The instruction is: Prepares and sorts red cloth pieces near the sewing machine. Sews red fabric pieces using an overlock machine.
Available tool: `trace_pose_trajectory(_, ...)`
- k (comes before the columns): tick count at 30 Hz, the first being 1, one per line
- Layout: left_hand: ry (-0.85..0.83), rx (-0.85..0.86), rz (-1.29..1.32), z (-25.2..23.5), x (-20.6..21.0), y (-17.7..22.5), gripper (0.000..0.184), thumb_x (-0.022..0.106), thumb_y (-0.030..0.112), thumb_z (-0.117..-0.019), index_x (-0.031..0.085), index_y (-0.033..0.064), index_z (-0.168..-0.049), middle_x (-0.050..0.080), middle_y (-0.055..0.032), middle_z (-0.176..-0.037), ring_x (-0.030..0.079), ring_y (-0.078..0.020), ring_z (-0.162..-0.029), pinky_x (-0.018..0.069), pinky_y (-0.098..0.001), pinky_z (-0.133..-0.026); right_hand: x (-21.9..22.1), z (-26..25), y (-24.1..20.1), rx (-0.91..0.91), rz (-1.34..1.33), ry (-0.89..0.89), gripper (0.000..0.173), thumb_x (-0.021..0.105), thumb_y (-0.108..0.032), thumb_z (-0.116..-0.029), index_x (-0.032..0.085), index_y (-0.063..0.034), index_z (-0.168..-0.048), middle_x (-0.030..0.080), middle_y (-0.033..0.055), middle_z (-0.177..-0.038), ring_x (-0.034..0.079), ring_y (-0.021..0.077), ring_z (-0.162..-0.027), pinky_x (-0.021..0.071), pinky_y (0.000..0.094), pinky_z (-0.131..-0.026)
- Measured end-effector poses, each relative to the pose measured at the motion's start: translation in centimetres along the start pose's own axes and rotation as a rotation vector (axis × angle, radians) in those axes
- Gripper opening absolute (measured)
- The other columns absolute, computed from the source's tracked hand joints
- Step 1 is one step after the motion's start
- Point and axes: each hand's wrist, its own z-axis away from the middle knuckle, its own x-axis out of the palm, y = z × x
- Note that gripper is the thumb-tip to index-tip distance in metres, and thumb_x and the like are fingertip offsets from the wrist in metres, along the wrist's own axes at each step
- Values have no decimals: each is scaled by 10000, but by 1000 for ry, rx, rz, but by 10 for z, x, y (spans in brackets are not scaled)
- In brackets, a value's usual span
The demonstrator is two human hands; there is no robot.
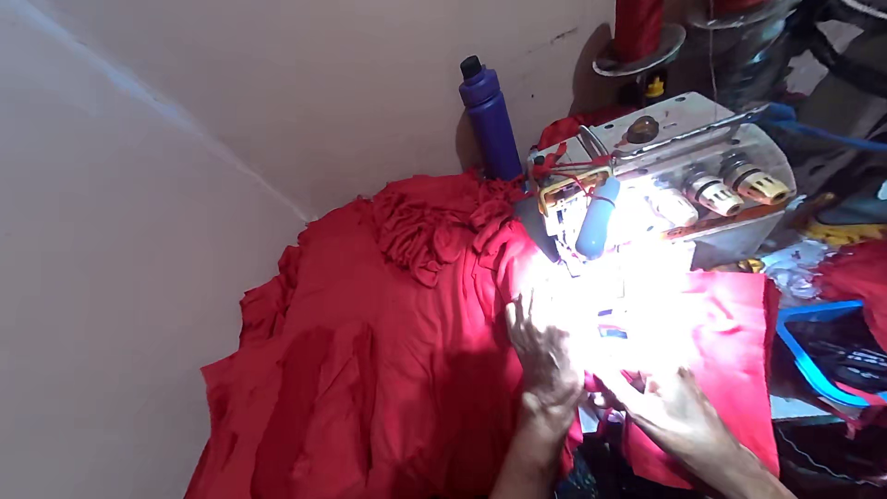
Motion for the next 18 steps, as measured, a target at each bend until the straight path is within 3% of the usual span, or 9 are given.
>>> trace_pose_trajectory(2,21,5,-36,13,-1,7,151,701,146,-877,820,73,-936,760,-114,-911,709,-293,-884,514,-458,-868,-3,6,3,-14,-16,30,264,601,-229,-928,730,-3,-978,679,9,-780,632,5,-663,533,174,-632)
trace_pose_trajectory(6,-31,-36,-20,20,0,13,190,676,146,-895,808,59,-1001,767,-126,-1022,712,-320,-985,499,-472,-957,-4,4,5,6,-61,71,304,622,-243,-927,689,15,-1074,659,-32,-769,617,-37,-639,536,141,-613)
trace_pose_trajectory(8,-46,-68,51,15,4,12,205,689,126,-883,810,65,-1037,754,-150,-1036,698,-352,-1002,508,-484,-945,-3,0,4,23,-62,88,282,625,-245,-937,686,4,-1055,641,-46,-738,604,-39,-624,522,138,-608)
trace_pose_trajectory(11,-40,-144,123,7,7,13,227,698,91,-866,801,55,-1065,749,-157,-1026,697,-336,-994,524,-455,-923,-5,-7,5,18,-44,111,340,613,-216,-935,651,43,-1152,649,-34,-722,633,-35,-608,544,133,-590)
trace_pose_trajectory(12,-46,-158,122,5,8,14,225,694,96,-881,786,37,-1078,746,-159,-1033,699,-326,-1003,526,-450,-929,-6,-9,6,11,-20,116,326,612,-211,-932,662,42,-1131,650,-29,-714,632,-27,-605,543,138,-592)
trace_pose_trajectory(15,-62,-139,85,5,9,12,238,692,115,-887,766,1,-1082,748,-174,-1063,706,-336,-1042,530,-457,-959,-8,-15,6,-13,52,134,215,606,-203,-928,700,-13,-898,645,-36,-666,624,-16,-599,526,150,-603)
trace_pose_trajectory(16,-70,-136,94,5,8,11,237,695,117,-885,763,-5,-1077,745,-178,-1061,705,-340,-1042,531,-463,-958,-8,-15,6,-15,48,137,209,604,-195,-929,702,-17,-881,651,-32,-664,624,-10,-596,524,159,-601)
trace_pose_trajectory(18,-74,-132,120,7,7,9,237,702,117,-876,763,-13,-1064,746,-180,-1063,707,-334,-1051,532,-458,-968,-6,-16,7,-27,18,143,233,594,-177,-932,719,4,-1006,675,-23,-701,639,-8,-597,543,158,-586)
